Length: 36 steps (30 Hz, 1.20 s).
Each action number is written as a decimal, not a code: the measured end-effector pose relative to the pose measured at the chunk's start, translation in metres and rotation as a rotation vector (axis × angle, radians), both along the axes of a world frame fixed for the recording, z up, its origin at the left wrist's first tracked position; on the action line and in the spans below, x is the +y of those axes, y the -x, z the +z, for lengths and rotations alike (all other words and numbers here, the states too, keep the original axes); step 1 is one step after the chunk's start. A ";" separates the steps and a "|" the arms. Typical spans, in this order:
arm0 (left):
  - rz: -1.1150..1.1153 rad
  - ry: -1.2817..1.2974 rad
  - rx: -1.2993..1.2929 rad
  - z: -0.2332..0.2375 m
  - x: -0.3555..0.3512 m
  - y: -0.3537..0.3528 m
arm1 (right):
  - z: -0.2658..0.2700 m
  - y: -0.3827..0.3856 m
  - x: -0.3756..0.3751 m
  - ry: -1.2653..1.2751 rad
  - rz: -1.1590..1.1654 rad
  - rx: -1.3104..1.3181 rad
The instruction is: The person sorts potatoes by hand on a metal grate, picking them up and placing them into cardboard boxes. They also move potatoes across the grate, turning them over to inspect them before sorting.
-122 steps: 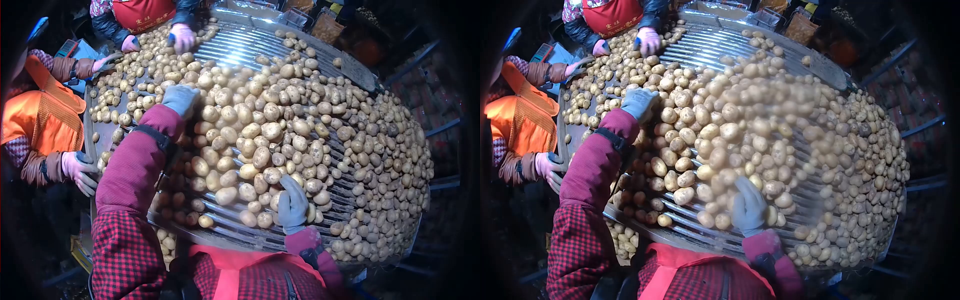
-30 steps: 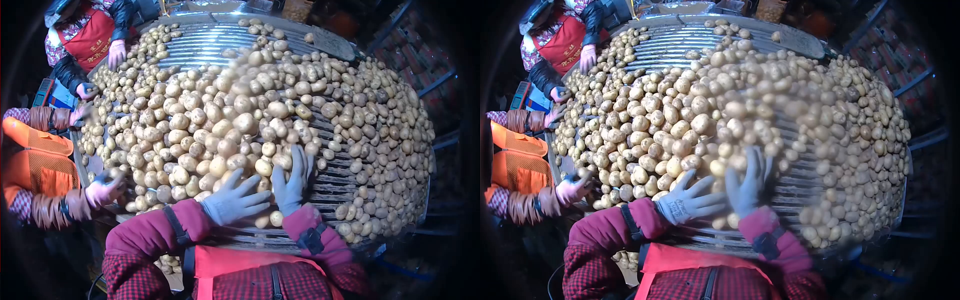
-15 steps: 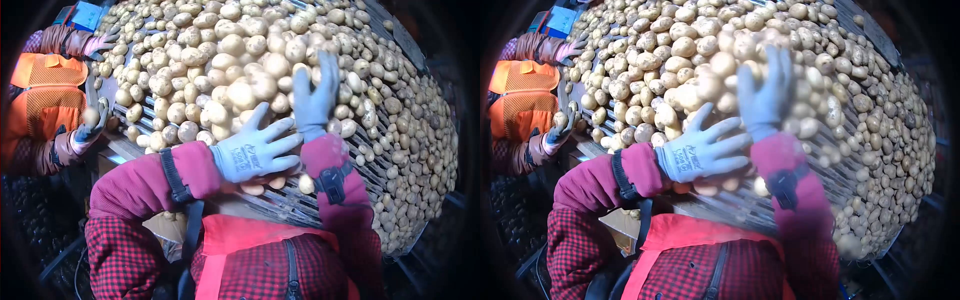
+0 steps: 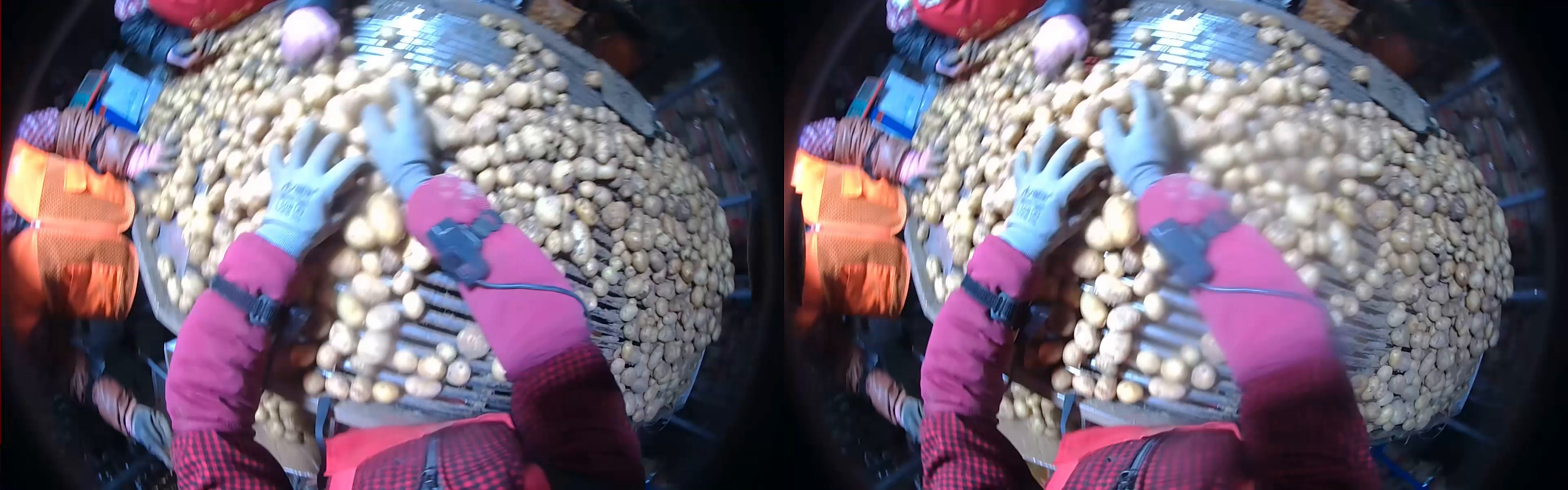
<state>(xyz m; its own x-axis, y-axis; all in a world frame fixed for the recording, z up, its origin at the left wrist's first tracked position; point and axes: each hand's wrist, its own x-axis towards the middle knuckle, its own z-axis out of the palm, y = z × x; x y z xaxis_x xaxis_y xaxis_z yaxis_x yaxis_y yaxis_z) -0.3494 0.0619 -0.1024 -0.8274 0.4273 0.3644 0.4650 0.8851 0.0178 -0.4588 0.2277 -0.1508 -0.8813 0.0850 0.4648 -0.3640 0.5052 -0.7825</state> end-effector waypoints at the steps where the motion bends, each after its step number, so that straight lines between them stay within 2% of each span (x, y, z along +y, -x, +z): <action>1: 0.044 0.051 0.042 -0.003 -0.002 0.006 | 0.014 0.004 -0.008 0.002 0.004 -0.120; 2: 0.105 0.123 0.041 -0.004 -0.004 0.011 | 0.011 0.013 -0.020 -0.058 -0.068 -0.109; 3: 0.122 0.079 0.034 -0.004 -0.006 0.015 | 0.024 0.015 -0.019 -0.100 0.025 -0.289; 5: 0.227 0.135 0.055 -0.011 -0.013 0.021 | 0.032 0.017 -0.019 -0.188 0.061 -0.254; 7: 0.265 0.118 0.061 -0.016 -0.022 0.026 | 0.016 0.024 0.013 0.019 0.402 -0.281; 9: 0.381 0.187 0.025 -0.014 -0.022 0.027 | 0.043 0.005 0.076 -0.032 0.449 -0.162; 10: 0.428 0.198 0.007 -0.015 -0.025 0.031 | 0.053 -0.004 0.112 -0.167 0.251 -0.096; 12: 0.493 0.192 0.005 -0.023 -0.035 0.042 | 0.080 -0.008 0.206 -0.147 0.065 -0.144; 13: 0.506 0.171 0.019 -0.031 -0.040 0.049 | 0.085 -0.010 0.258 -0.210 -0.132 -0.076; 15: 0.482 0.193 0.005 -0.031 -0.044 0.051 | 0.106 -0.029 0.349 -0.490 -0.514 -0.236; 19: 0.426 0.192 -0.006 -0.029 -0.043 0.051 | 0.055 -0.028 0.463 -0.655 -0.597 -0.312; 22: 0.428 0.255 0.000 -0.032 -0.043 0.057 | 0.054 -0.008 0.441 -0.551 -0.571 -0.423; 25: 0.461 0.288 -0.019 -0.039 -0.036 0.062 | 0.076 0.005 0.371 -0.474 -0.549 -0.384; 27: 0.454 0.274 0.003 -0.042 -0.038 0.065 | 0.035 0.039 0.365 -0.415 -0.384 -0.317; 30: 0.428 0.246 0.009 -0.046 -0.045 0.060 | 0.054 0.041 0.297 -0.320 -0.409 -0.257; 31: 0.419 0.231 0.022 -0.047 -0.043 0.064 | 0.026 0.057 0.294 -0.145 -0.345 -0.180; 32: 0.441 0.244 0.016 -0.048 -0.041 0.065 | 0.010 0.061 0.278 -0.110 -0.386 -0.106; 33: 0.439 0.227 -0.002 -0.043 -0.036 0.063 | 0.030 0.050 0.254 -0.027 -0.299 -0.160; 34: 0.445 0.224 -0.003 -0.044 -0.034 0.064 | 0.009 0.065 0.241 -0.069 -0.304 -0.114; 36: 0.455 0.234 0.008 -0.044 -0.033 0.063 | 0.039 0.054 0.200 -0.034 -0.194 -0.304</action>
<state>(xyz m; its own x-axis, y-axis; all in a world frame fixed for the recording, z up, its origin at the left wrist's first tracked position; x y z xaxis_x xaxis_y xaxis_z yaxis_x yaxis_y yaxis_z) -0.4127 0.0288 -0.1468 -0.9463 0.0957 0.3089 0.0313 0.9778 -0.2071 -0.5129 0.4277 -0.1120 -0.9485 0.2538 0.1898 -0.0122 0.5693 -0.8220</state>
